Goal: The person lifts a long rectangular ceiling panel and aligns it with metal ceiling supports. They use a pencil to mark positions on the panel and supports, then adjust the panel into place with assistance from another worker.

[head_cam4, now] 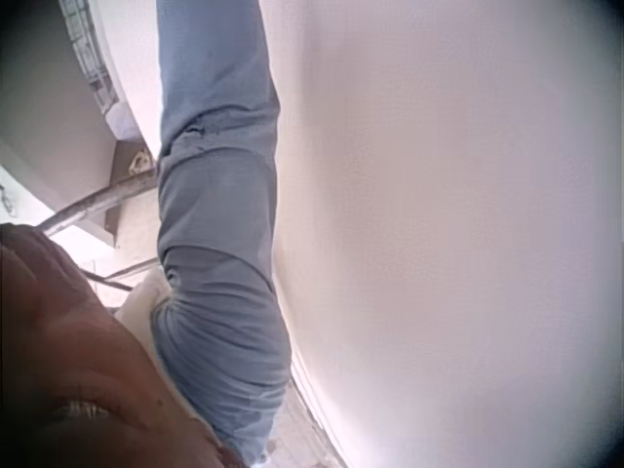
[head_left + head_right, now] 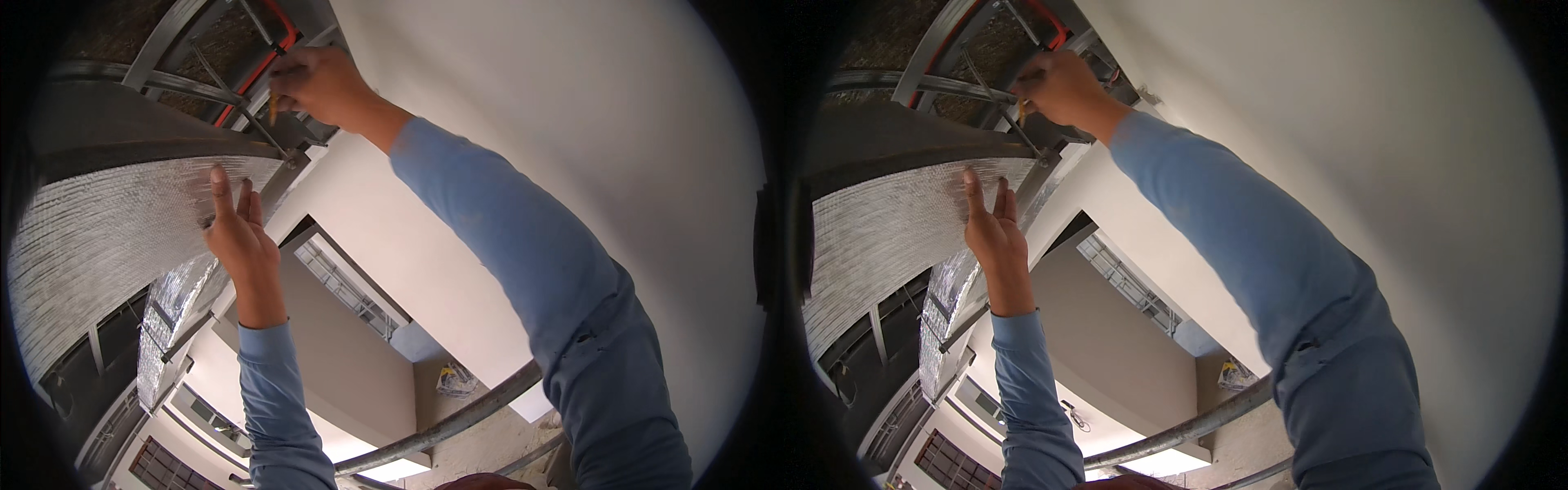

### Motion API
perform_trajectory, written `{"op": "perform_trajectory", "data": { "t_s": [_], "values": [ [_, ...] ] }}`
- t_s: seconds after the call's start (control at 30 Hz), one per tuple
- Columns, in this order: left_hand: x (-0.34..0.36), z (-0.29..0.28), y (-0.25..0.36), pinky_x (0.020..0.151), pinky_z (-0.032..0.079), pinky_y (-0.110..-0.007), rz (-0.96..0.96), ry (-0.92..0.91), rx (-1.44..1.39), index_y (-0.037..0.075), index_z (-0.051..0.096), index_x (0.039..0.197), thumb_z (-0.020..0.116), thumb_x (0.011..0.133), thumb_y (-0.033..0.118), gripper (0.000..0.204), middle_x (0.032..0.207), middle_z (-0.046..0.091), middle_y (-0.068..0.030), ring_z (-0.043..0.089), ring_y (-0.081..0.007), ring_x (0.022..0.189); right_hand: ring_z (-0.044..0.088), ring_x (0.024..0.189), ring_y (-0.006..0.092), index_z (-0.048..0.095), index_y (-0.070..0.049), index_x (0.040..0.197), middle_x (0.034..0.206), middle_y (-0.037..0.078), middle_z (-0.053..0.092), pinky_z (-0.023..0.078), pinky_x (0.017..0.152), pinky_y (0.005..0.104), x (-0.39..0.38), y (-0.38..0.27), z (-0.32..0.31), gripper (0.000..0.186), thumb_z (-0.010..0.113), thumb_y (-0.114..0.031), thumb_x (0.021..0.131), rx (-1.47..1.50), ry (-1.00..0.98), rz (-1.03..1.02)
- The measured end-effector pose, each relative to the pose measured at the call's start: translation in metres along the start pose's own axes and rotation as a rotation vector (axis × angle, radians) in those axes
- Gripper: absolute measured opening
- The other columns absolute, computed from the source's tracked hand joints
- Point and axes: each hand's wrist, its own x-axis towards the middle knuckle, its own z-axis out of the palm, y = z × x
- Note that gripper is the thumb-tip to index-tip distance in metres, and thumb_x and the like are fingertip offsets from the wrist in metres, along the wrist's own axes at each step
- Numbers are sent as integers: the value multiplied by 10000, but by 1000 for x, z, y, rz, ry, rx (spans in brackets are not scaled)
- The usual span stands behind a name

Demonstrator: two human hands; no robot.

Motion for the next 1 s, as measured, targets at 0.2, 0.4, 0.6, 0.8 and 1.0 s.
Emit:
{"op": "perform_trajectory", "data": {
  "t_s": [0.2,0.4,0.6,0.8,1.0],
  "values": [
    [2,-1,1,1049,495,-378,-13,-15,1,-100,356,1428,811,865,365,861,1419,484,-232,537,-406,1298,726,773,195,733,-51,1018,943,50,735,592,695,308,82,22,42,241,739,-126,789,-1165,-338,-932],
    [2,-2,4,1081,457,-415,-35,15,0,-75,306,1436,791,888,338,841,1403,491,-211,548,-387,1285,697,653,178,739,-37,927,806,76,734,562,617,317,90,22,47,211,581,-172,893,-830,-563,-221],
    [2,-2,-1,1076,469,-410,-23,4,-24,-50,247,1443,796,884,326,869,1393,464,-204,558,-377,1265,720,705,190,690,22,1033,870,131,725,579,621,312,73,21,54,183,619,-60,886,-529,-568,-118],
    [4,-2,-4,990,536,-344,3,27,-19,-21,291,1445,783,889,362,835,1379,468,-172,581,-369,1238,736,768,194,665,10,1120,949,125,722,591,623,286,73,-10,50,245,644,-79,893,-286,-464,107],
    [-5,6,6,1081,460,-412,-6,-1,-53,-22,198,1470,817,856,381,960,1408,438,-222,515,-397,1309,734,768,169,680,13,1119,969,120,727,604,674,277,72,-62,58,251,657,-134,916,-303,-580,15]
  ]
}}
